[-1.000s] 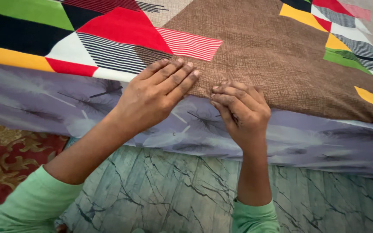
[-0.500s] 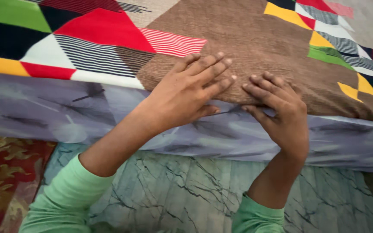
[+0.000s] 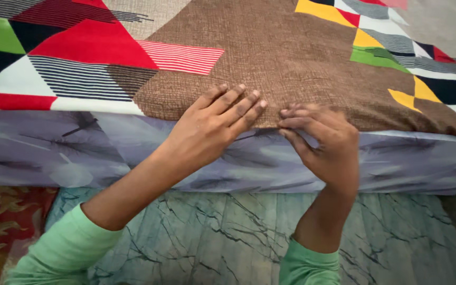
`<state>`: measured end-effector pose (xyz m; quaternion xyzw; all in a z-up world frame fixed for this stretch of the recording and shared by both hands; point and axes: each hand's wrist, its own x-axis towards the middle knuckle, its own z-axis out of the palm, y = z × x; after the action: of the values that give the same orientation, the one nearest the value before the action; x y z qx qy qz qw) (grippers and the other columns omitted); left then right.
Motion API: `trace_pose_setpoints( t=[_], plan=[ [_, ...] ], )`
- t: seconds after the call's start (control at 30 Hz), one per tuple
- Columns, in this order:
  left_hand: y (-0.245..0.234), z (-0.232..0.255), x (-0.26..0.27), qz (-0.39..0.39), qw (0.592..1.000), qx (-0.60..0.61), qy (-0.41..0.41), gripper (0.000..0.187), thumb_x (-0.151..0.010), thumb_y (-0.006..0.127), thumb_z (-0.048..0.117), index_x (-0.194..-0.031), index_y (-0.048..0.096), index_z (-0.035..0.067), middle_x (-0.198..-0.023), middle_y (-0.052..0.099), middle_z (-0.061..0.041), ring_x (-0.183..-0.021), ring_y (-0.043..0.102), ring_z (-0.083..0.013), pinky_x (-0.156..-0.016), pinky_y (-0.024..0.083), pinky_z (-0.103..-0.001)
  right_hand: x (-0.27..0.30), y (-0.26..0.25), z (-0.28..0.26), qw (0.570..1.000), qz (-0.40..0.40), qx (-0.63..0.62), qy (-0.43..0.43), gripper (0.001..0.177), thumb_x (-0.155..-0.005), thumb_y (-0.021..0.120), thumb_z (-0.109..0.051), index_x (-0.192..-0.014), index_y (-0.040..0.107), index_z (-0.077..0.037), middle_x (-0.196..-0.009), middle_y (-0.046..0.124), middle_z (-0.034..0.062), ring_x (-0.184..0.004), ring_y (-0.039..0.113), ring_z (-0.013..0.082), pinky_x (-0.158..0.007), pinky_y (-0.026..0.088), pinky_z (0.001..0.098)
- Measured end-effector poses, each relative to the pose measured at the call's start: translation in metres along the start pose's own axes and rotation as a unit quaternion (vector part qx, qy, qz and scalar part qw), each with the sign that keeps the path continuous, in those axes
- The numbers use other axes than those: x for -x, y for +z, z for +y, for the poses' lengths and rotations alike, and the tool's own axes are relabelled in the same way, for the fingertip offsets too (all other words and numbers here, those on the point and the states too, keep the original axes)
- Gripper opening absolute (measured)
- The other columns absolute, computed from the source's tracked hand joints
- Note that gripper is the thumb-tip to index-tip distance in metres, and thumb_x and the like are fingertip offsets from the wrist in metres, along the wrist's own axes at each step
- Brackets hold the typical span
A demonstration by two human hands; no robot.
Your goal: The person folds a patterned bedsheet on a bed. They smooth the fabric, fold the edges, and tuck the sheet under the mattress, working methodically along the sides of the bed.
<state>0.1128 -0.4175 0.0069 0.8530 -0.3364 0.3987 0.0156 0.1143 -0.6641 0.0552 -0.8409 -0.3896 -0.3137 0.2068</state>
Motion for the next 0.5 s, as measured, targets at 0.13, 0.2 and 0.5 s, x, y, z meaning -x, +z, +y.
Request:
trace_pose_setpoints(
  t=[0.13,0.2,0.5],
  plan=[
    [-0.003,0.001,-0.002,-0.011,1.000,-0.021,-0.002,0.055,-0.095,0.056,0.016,-0.150,0.054,0.011,-0.149,0.058,-0.006,-0.139,0.053,-0.0231,-0.117,0.039,-0.041,0.003,-0.022,0.014,0.986,0.039,0.160,-0.012,0.060,-0.058,0.093,-0.018,-0.113,0.073,-0.007,-0.125,0.068,0.0099,-0.128,0.054,0.0361,-0.102,0.043,0.0496],
    [-0.003,0.003,-0.006,-0.006,1.000,-0.006,-0.008,0.052,-0.098,0.059,0.020,-0.149,0.055,0.010,-0.147,0.059,-0.006,-0.137,0.054,-0.0229,-0.115,0.041,-0.042,0.009,-0.031,0.032,0.978,0.001,0.208,0.033,0.073,-0.053,0.097,-0.023,-0.119,0.073,-0.008,-0.129,0.067,0.0081,-0.130,0.051,0.0371,-0.098,0.043,0.0512],
    [0.023,0.044,-0.057,0.121,0.986,0.115,-0.016,0.039,-0.094,0.068,0.019,-0.132,0.066,0.008,-0.130,0.064,-0.009,-0.125,0.059,-0.0252,-0.104,0.048,-0.040,0.049,-0.046,0.074,0.988,0.067,-0.012,0.141,0.023,-0.084,0.088,-0.001,-0.101,0.074,-0.002,-0.102,0.074,0.0096,-0.091,0.074,0.0217,-0.079,0.057,0.0283]
  ],
)
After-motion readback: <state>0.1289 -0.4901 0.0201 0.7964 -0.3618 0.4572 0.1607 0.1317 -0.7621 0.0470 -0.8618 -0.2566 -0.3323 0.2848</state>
